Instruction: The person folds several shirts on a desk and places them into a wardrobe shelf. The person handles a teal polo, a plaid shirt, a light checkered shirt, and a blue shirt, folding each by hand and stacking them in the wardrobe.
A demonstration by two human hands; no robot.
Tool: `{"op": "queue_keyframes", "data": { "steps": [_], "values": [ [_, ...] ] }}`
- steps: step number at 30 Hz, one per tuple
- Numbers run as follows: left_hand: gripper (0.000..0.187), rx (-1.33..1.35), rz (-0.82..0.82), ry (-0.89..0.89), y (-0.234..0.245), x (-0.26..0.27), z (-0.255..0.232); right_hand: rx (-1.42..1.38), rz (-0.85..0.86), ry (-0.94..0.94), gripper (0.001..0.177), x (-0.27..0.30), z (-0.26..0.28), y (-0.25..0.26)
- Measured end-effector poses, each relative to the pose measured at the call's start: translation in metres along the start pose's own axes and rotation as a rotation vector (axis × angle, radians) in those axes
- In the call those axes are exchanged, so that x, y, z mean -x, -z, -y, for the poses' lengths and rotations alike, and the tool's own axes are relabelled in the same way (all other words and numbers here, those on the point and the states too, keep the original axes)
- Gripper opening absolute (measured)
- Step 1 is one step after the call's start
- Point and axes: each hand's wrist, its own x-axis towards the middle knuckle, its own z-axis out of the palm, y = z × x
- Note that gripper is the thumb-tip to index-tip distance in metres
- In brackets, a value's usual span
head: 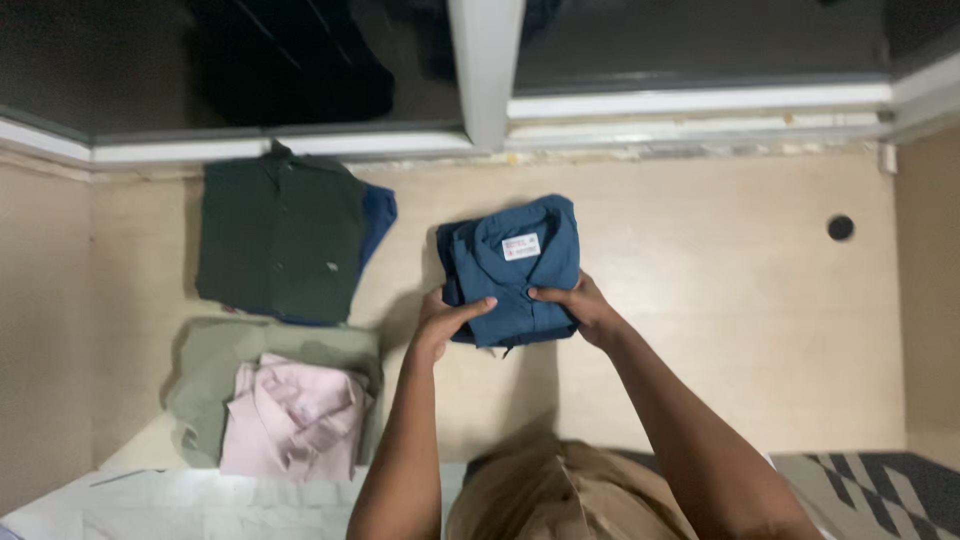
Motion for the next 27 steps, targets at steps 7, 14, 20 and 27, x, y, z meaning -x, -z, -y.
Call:
{"op": "queue_keyframes", "data": {
  "steps": [7, 14, 20, 27],
  "values": [
    [0.12, -0.298, -0.305, -0.278, -0.049, 0.033, -0.019, 0.423, -0.271, 0.674, 0.129, 0.038, -0.005, 0.016],
    [0.057, -0.547, -0.225, -0.868, -0.106, 0.078, -0.051, 0.724, -0.369, 0.912, 0.123, 0.096, 0.011, 0.053],
    [0.047, -0.576, -0.223, -0.96, -0.154, 0.123, -0.074, 0.513, -0.319, 1.049, 0.135, 0.158, 0.021, 0.093],
    [0.046, -0.56, -0.198, -1.021, -0.201, 0.164, -0.078, 0.697, -0.346, 1.191, 0.106, 0.235, 0.024, 0.133]
  ]
}}
